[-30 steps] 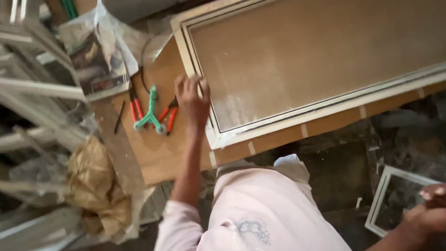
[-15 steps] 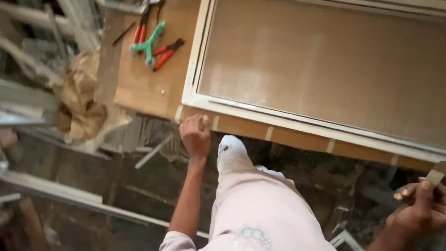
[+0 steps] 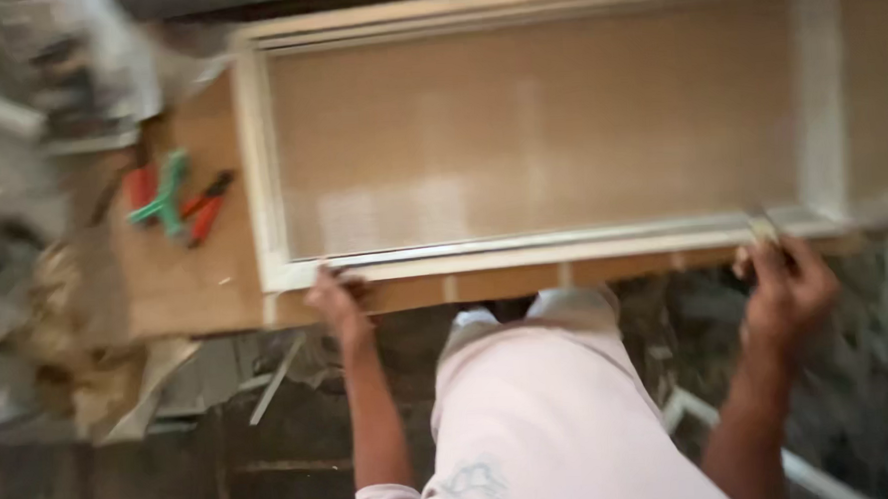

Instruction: The person presses a fiberglass mesh sheet over an aluminum window frame lying on a workbench, tucks and trims the mesh edge into the frame channel using a small hand tool, works around the frame perimeter, and finally crumples the trimmed waste mesh. The person rotates the frame to reach different sides while pressing the mesh into place.

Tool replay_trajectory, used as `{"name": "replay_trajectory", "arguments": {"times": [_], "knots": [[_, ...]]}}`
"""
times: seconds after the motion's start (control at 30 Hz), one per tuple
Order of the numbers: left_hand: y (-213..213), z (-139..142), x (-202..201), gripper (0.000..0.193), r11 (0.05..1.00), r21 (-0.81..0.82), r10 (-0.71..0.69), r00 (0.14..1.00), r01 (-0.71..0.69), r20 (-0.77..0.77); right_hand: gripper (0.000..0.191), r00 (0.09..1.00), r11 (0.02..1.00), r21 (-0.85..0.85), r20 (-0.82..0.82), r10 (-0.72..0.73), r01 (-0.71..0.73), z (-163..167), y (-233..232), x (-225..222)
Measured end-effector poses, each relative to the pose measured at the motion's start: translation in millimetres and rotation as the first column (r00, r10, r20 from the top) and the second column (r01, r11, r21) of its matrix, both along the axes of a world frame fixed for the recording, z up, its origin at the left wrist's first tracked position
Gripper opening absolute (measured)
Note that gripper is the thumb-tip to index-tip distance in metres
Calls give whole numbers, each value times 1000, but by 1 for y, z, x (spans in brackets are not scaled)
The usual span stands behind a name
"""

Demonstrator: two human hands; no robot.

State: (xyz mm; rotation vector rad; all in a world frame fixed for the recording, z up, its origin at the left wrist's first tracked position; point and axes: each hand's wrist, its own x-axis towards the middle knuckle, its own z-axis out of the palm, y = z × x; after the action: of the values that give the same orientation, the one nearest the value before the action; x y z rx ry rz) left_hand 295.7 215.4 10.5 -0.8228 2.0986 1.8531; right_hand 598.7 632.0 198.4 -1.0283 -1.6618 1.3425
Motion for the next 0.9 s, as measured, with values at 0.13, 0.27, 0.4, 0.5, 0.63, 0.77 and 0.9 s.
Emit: {"name": "replay_trajectory", "arguments": {"times": [0.13, 0.27, 0.4, 0.5, 0.63, 0.77, 0.9], "knots": [[14, -10, -10, 30, 997, 55, 68, 977, -58, -202, 19, 1000, 994, -108, -14, 26, -28, -15, 81, -3], [26, -19, -11, 26, 967, -14, 252, 963, -254, -95, 22, 990, 968, -208, 4, 142, -138, -43, 172, -19], [48, -4, -1, 26, 901, -142, 393, 909, -411, -140, 24, 974, 963, -183, 75, 213, -196, -68, 295, -30], [72, 15, -1, 23, 836, -147, 506, 846, -529, -169, 23, 979, 965, -194, 68, 195, -179, -88, 390, -20], [103, 52, -14, 25, 755, -201, 592, 780, -625, -203, 14, 977, 875, -441, -30, 211, -203, -112, 451, -6], [106, 77, -32, 29, 678, -222, 645, 711, -701, -278, 11, 935, 710, -621, -117, 336, -333, -124, 427, -40], [71, 80, -55, 35, 634, -303, 624, 702, -711, -343, 16, 828, 683, -548, -33, 560, -483, -131, 335, -94]]}}
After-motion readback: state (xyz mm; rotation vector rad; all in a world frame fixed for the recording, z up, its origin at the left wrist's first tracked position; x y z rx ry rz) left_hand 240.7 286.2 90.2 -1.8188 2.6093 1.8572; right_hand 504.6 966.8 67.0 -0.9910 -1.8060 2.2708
